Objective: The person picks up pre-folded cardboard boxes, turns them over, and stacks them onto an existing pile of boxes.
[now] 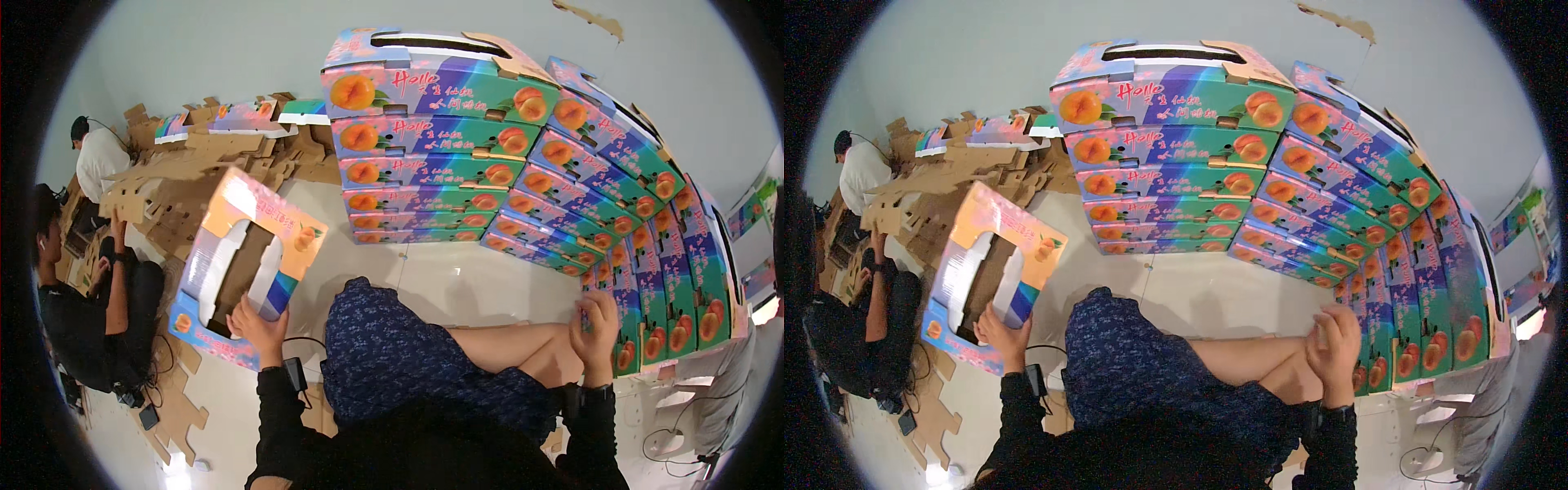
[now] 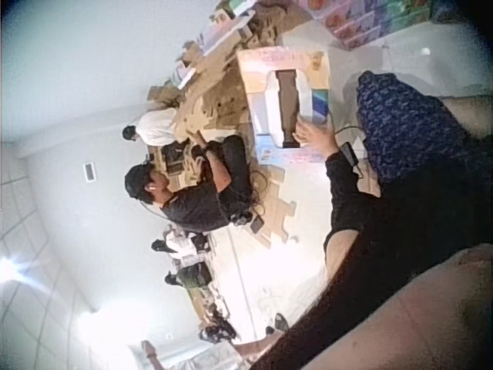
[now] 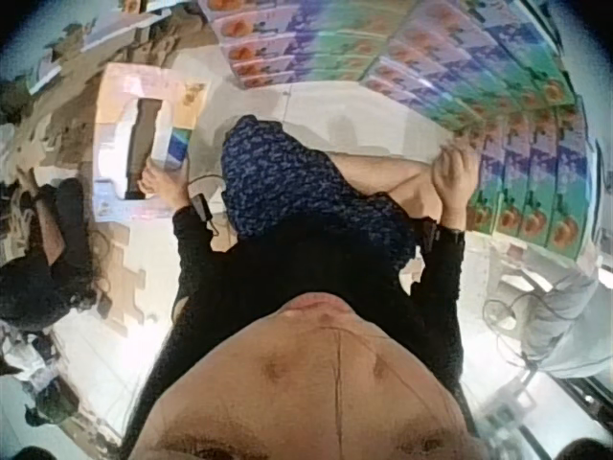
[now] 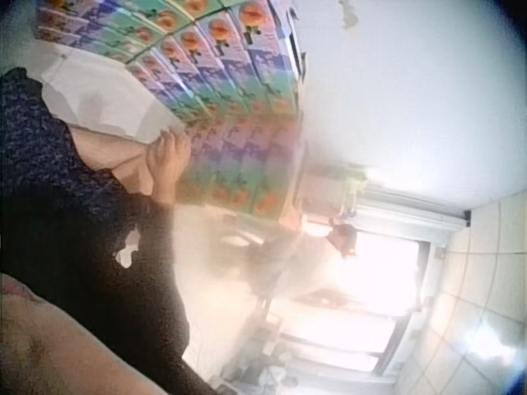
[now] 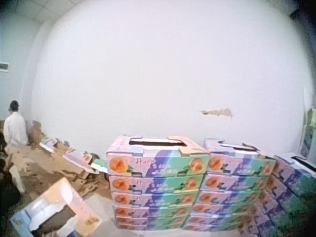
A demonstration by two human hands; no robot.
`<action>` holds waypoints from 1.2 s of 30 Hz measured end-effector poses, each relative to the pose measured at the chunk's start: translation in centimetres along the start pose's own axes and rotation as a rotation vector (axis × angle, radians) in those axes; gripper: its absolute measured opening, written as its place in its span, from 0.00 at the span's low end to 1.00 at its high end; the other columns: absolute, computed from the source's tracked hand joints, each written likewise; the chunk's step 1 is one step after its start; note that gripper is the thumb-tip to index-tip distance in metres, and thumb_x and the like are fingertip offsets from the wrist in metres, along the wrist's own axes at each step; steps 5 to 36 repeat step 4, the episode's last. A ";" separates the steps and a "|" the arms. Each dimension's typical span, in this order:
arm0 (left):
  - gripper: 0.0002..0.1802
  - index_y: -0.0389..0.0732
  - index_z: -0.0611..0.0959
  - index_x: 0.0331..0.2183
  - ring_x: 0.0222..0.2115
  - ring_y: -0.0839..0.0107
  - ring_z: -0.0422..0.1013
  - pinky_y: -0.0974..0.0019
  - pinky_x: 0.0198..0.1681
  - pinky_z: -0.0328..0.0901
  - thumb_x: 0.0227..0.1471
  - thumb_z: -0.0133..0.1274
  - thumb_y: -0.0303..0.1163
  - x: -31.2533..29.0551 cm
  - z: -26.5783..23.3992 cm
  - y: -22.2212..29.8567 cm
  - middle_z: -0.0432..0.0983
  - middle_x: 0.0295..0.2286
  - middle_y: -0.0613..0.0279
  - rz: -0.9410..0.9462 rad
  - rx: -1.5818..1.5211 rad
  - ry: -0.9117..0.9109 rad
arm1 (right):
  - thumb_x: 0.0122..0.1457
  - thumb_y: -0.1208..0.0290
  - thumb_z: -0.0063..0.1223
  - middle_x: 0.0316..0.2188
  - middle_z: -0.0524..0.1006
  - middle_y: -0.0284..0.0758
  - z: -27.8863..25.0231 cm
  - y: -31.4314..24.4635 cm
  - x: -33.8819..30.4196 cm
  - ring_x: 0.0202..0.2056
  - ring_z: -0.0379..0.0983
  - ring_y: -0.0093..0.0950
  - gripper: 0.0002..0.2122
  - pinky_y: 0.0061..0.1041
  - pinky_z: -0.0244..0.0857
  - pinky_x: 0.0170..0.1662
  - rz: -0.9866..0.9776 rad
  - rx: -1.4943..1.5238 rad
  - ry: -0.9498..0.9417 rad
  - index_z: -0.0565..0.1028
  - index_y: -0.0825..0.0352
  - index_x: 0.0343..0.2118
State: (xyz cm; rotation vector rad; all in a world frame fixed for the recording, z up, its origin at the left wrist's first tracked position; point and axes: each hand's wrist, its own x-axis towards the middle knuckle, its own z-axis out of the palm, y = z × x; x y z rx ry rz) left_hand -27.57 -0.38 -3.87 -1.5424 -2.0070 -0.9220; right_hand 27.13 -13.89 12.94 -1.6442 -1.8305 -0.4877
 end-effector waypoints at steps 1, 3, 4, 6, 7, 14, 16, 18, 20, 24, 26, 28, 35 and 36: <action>0.50 0.39 0.67 0.50 0.48 0.56 0.61 0.46 0.58 0.43 0.24 0.67 0.50 1.0 -1.2 0.3 0.67 0.41 0.54 0.030 -0.008 0.050 | 0.39 0.81 0.53 0.35 0.72 0.41 0.5 -1.1 1.1 0.40 0.69 0.43 0.12 0.38 0.62 0.45 -0.002 0.005 0.004 0.72 0.68 0.31; 0.50 0.40 0.67 0.50 0.48 0.56 0.61 0.45 0.58 0.43 0.25 0.67 0.52 2.6 -3.0 1.5 0.67 0.42 0.55 0.103 -0.042 0.104 | 0.39 0.79 0.55 0.39 0.72 0.41 1.5 -3.6 3.6 0.44 0.68 0.43 0.14 0.38 0.61 0.48 -0.052 0.199 -0.010 0.73 0.67 0.34; 0.50 0.40 0.67 0.50 0.48 0.56 0.61 0.45 0.59 0.43 0.26 0.66 0.53 3.3 -4.5 2.4 0.67 0.42 0.55 0.146 -0.060 0.112 | 0.41 0.77 0.58 0.41 0.72 0.42 1.8 -4.8 4.8 0.43 0.69 0.43 0.16 0.38 0.63 0.47 -0.083 0.251 -0.024 0.74 0.65 0.36; 0.50 0.40 0.67 0.50 0.48 0.56 0.61 0.45 0.59 0.43 0.26 0.66 0.53 3.3 -4.5 2.4 0.67 0.42 0.55 0.146 -0.060 0.112 | 0.41 0.77 0.58 0.41 0.72 0.42 1.8 -4.8 4.8 0.43 0.69 0.43 0.16 0.38 0.63 0.47 -0.083 0.251 -0.024 0.74 0.65 0.36; 0.50 0.40 0.67 0.50 0.48 0.56 0.61 0.45 0.59 0.43 0.26 0.66 0.53 3.3 -4.5 2.4 0.67 0.42 0.55 0.146 -0.060 0.112 | 0.41 0.77 0.58 0.41 0.72 0.42 1.8 -4.8 4.8 0.43 0.69 0.43 0.16 0.38 0.63 0.47 -0.083 0.251 -0.024 0.74 0.65 0.36; 0.50 0.40 0.67 0.50 0.48 0.56 0.61 0.45 0.59 0.43 0.26 0.66 0.53 3.3 -4.5 2.4 0.67 0.42 0.55 0.146 -0.060 0.112 | 0.41 0.77 0.58 0.41 0.72 0.42 1.8 -4.8 4.8 0.43 0.69 0.43 0.16 0.38 0.63 0.47 -0.083 0.251 -0.024 0.74 0.65 0.36; 0.50 0.40 0.67 0.50 0.48 0.56 0.61 0.45 0.59 0.43 0.26 0.66 0.53 3.3 -4.5 2.4 0.67 0.42 0.55 0.146 -0.060 0.112 | 0.41 0.77 0.58 0.41 0.72 0.42 1.8 -4.8 4.8 0.43 0.69 0.43 0.16 0.38 0.63 0.47 -0.083 0.251 -0.024 0.74 0.65 0.36; 0.50 0.40 0.67 0.50 0.48 0.56 0.61 0.45 0.59 0.43 0.26 0.66 0.53 3.3 -4.5 2.4 0.67 0.42 0.55 0.146 -0.060 0.112 | 0.41 0.77 0.58 0.41 0.72 0.42 1.8 -4.8 4.8 0.43 0.69 0.43 0.16 0.38 0.63 0.47 -0.083 0.251 -0.024 0.74 0.65 0.36; 0.50 0.40 0.67 0.50 0.48 0.56 0.61 0.45 0.59 0.43 0.26 0.66 0.53 3.3 -4.5 2.4 0.67 0.42 0.55 0.146 -0.060 0.112 | 0.41 0.77 0.58 0.41 0.72 0.42 1.8 -4.8 4.8 0.43 0.69 0.43 0.16 0.38 0.63 0.47 -0.083 0.251 -0.024 0.74 0.65 0.36; 0.50 0.40 0.67 0.50 0.48 0.56 0.61 0.45 0.59 0.43 0.26 0.66 0.53 3.3 -4.5 2.4 0.67 0.42 0.55 0.146 -0.060 0.112 | 0.41 0.77 0.58 0.41 0.72 0.42 1.8 -4.8 4.8 0.43 0.69 0.43 0.16 0.38 0.63 0.47 -0.083 0.251 -0.024 0.74 0.65 0.36; 0.50 0.40 0.67 0.50 0.48 0.56 0.61 0.45 0.59 0.43 0.26 0.66 0.53 3.3 -4.5 2.4 0.67 0.42 0.55 0.146 -0.060 0.112 | 0.41 0.77 0.58 0.41 0.72 0.42 1.8 -4.8 4.8 0.43 0.69 0.43 0.16 0.38 0.63 0.47 -0.083 0.251 -0.024 0.74 0.65 0.36; 0.50 0.40 0.67 0.50 0.48 0.56 0.61 0.45 0.59 0.43 0.26 0.66 0.53 3.3 -4.5 2.4 0.67 0.42 0.55 0.146 -0.060 0.112 | 0.41 0.77 0.58 0.41 0.72 0.42 1.8 -4.8 4.8 0.43 0.69 0.43 0.16 0.38 0.63 0.47 -0.083 0.251 -0.024 0.74 0.65 0.36; 0.50 0.40 0.67 0.50 0.48 0.56 0.61 0.45 0.59 0.43 0.26 0.66 0.53 3.3 -4.5 2.4 0.67 0.42 0.55 0.146 -0.060 0.112 | 0.41 0.77 0.58 0.41 0.72 0.42 1.8 -4.8 4.8 0.43 0.69 0.43 0.16 0.38 0.63 0.47 -0.083 0.251 -0.024 0.74 0.65 0.36; 0.50 0.40 0.67 0.50 0.48 0.56 0.61 0.45 0.59 0.43 0.26 0.66 0.53 3.3 -4.5 2.4 0.67 0.42 0.55 0.146 -0.060 0.112 | 0.41 0.77 0.58 0.41 0.72 0.42 1.8 -4.8 4.8 0.43 0.69 0.43 0.16 0.38 0.63 0.47 -0.083 0.251 -0.024 0.74 0.65 0.36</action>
